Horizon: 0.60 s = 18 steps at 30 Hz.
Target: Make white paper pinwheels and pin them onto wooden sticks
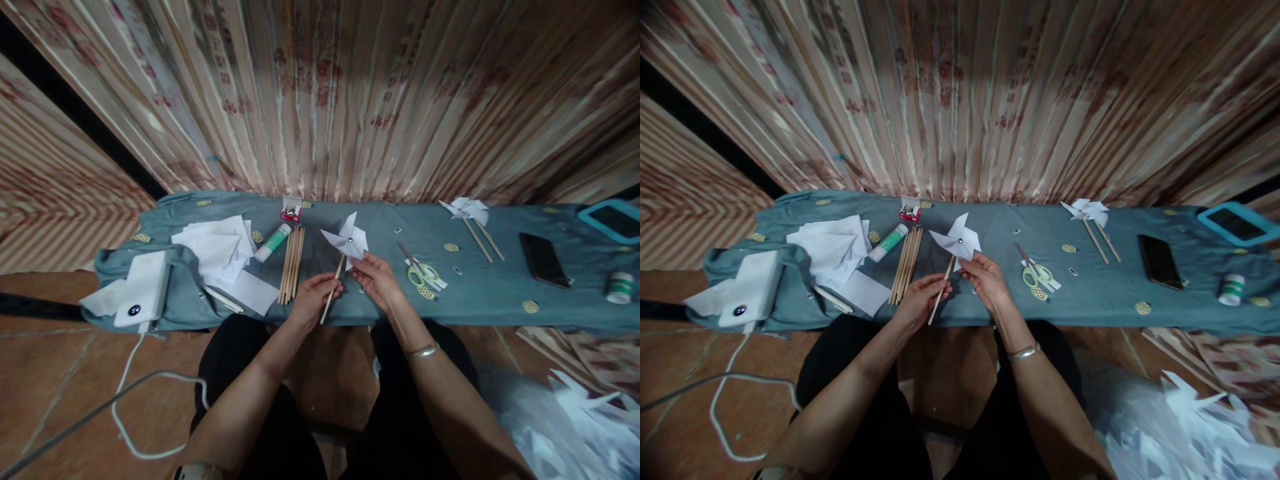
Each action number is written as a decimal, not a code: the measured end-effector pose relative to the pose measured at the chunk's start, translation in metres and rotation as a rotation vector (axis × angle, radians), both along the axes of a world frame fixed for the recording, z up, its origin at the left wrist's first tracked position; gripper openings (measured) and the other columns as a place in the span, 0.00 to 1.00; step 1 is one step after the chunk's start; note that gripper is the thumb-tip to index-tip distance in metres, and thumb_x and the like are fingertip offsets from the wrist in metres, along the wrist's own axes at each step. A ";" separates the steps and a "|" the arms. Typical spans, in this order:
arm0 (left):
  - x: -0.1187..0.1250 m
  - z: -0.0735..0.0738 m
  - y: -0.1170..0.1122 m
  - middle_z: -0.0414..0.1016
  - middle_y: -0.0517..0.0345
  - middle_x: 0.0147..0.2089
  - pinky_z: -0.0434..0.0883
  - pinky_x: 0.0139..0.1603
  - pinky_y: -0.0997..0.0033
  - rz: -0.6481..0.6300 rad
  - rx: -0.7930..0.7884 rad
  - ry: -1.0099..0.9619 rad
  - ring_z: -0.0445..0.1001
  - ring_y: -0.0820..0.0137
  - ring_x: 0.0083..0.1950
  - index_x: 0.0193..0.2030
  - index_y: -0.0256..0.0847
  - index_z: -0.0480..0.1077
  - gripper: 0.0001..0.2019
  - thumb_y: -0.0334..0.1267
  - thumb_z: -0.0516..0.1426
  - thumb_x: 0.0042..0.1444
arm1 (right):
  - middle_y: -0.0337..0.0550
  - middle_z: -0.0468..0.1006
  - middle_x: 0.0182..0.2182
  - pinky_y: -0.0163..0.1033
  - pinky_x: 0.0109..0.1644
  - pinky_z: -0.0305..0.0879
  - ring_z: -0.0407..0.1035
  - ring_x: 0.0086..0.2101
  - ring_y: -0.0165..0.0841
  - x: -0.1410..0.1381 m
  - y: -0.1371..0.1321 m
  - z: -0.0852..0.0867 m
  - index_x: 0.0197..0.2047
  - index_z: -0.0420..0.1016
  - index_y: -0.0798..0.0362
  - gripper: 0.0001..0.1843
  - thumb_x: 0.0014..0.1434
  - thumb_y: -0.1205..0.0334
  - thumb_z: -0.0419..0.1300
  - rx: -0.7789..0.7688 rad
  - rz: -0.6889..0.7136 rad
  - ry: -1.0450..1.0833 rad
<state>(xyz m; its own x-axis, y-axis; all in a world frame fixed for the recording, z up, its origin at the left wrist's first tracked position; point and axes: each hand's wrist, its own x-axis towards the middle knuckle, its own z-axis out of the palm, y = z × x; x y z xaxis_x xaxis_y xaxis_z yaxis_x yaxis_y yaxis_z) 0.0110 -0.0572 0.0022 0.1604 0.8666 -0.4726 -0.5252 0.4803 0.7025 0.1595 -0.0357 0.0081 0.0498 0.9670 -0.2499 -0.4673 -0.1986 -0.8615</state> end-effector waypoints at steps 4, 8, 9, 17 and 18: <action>0.001 0.001 0.001 0.79 0.55 0.27 0.73 0.32 0.80 -0.003 0.001 0.010 0.77 0.76 0.28 0.31 0.32 0.77 0.08 0.26 0.69 0.43 | 0.35 0.79 0.22 0.28 0.27 0.65 0.72 0.24 0.24 -0.001 -0.003 0.003 0.28 0.79 0.52 0.19 0.32 0.55 0.78 -0.018 0.036 -0.022; 0.000 0.002 0.001 0.79 0.55 0.28 0.73 0.33 0.79 0.002 -0.004 0.003 0.77 0.75 0.28 0.31 0.32 0.77 0.09 0.26 0.69 0.42 | 0.39 0.80 0.23 0.29 0.27 0.63 0.71 0.23 0.25 0.006 -0.006 0.006 0.26 0.77 0.54 0.24 0.33 0.44 0.75 -0.060 0.059 -0.125; -0.001 0.002 0.001 0.79 0.55 0.28 0.73 0.33 0.79 0.003 -0.003 0.005 0.77 0.75 0.29 0.31 0.32 0.77 0.09 0.26 0.69 0.41 | 0.40 0.80 0.22 0.29 0.25 0.61 0.69 0.22 0.24 0.011 -0.007 0.005 0.26 0.78 0.54 0.26 0.35 0.40 0.74 -0.061 0.038 -0.163; -0.001 0.002 0.002 0.80 0.56 0.28 0.71 0.33 0.78 -0.043 0.063 0.090 0.76 0.76 0.29 0.31 0.34 0.78 0.14 0.33 0.72 0.36 | 0.37 0.78 0.20 0.32 0.24 0.57 0.63 0.19 0.24 0.063 -0.005 -0.002 0.25 0.75 0.52 0.19 0.40 0.46 0.72 0.084 -0.386 -0.331; 0.000 0.001 0.002 0.80 0.56 0.29 0.71 0.33 0.78 -0.058 0.077 0.110 0.76 0.75 0.29 0.31 0.34 0.78 0.15 0.35 0.72 0.34 | 0.37 0.78 0.21 0.33 0.25 0.58 0.64 0.20 0.24 0.068 -0.004 -0.002 0.27 0.76 0.51 0.17 0.40 0.48 0.72 0.087 -0.413 -0.330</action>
<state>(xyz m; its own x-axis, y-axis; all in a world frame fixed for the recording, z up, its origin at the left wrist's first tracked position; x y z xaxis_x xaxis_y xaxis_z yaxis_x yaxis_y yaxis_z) 0.0105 -0.0550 0.0037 0.1626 0.8918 -0.4222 -0.4161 0.4500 0.7902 0.2273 -0.0399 0.0060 0.4931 0.8666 -0.0769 -0.1933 0.0229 -0.9809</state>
